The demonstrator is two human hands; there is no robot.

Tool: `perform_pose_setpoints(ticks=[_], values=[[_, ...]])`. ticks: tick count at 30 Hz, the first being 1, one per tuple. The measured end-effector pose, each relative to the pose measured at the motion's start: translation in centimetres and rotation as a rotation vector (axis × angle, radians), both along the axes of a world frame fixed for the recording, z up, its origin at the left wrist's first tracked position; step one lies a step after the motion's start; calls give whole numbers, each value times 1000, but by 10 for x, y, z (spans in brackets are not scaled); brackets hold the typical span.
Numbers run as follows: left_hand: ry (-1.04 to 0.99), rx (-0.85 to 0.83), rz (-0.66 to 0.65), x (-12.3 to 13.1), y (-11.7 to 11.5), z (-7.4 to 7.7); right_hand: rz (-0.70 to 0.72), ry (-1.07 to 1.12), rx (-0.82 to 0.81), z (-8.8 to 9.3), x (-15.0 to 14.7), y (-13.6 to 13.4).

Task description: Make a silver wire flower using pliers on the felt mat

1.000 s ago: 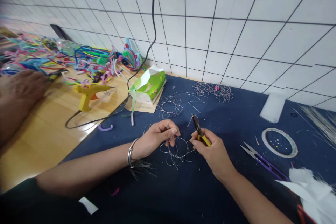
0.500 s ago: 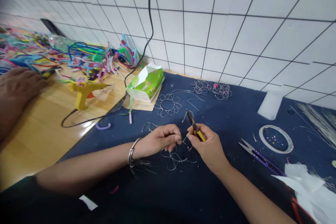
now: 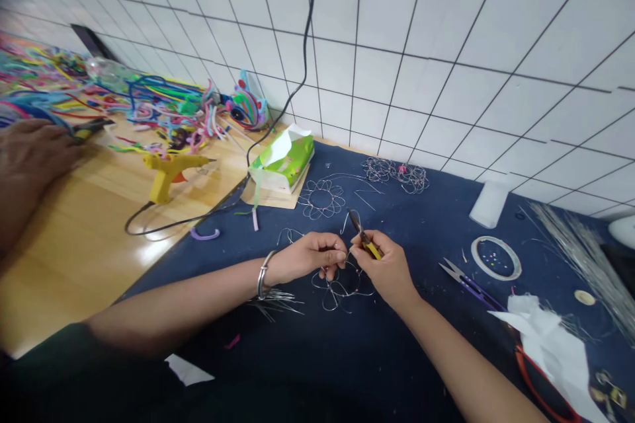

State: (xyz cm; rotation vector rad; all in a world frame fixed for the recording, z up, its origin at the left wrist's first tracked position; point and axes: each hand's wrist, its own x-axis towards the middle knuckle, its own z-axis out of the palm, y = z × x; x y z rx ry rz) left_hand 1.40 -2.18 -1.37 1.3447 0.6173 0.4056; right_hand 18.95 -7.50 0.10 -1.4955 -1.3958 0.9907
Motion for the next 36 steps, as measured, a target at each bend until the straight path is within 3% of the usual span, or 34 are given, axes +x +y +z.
perform_pose_setpoints(ticks=[11,20,26,36], values=[[48,-30,5,-4,1,5,-12,-27,-9,6,-9,-2],[0,-24,99,-3,4,-2,-94,70,-30,-14,-2,-5],[6,-38,57,-4,4,1,-98,101,-17,-18,-1,-6],[59,34,6,-4,4,-1,-94,79,31,-10,-9,-10]])
